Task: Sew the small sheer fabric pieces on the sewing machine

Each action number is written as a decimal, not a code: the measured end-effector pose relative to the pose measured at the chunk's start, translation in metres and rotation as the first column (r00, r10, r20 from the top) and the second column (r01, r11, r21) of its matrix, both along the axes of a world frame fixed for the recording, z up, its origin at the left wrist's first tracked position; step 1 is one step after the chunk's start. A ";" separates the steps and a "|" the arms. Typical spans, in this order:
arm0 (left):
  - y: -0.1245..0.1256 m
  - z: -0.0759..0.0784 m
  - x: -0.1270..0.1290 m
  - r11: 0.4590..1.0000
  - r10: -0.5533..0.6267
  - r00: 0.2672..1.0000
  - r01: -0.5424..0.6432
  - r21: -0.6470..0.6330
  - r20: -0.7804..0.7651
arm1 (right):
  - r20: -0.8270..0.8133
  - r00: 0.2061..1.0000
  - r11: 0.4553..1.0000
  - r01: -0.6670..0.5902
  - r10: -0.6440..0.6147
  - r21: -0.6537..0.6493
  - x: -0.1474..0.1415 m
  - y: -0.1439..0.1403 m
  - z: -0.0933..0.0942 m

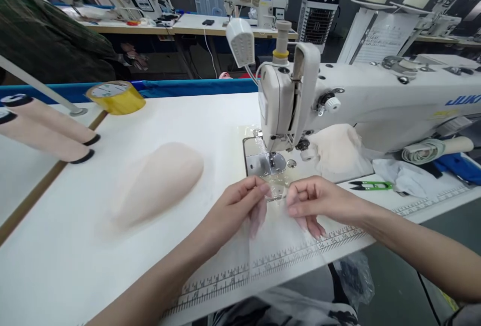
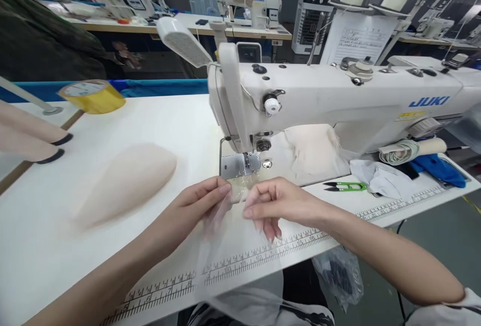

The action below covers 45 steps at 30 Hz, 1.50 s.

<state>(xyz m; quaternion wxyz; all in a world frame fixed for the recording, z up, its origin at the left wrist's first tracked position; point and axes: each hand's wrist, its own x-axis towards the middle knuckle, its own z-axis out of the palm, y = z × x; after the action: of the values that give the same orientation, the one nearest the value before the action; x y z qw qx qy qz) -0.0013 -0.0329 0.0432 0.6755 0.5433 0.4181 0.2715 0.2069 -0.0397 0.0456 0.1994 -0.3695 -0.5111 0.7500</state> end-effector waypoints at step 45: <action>0.002 -0.045 -0.004 0.195 0.403 0.851 0.280 0.940 -0.337 | 0.193 0.960 0.472 -0.076 -0.204 0.878 -0.006 0.010 -0.034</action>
<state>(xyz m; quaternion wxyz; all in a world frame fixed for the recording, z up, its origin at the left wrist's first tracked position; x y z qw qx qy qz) -0.0051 -0.0305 -0.0018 0.0212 0.8767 0.3362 0.3435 0.2006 -0.0301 0.0118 0.3165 -0.3324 -0.8306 0.3154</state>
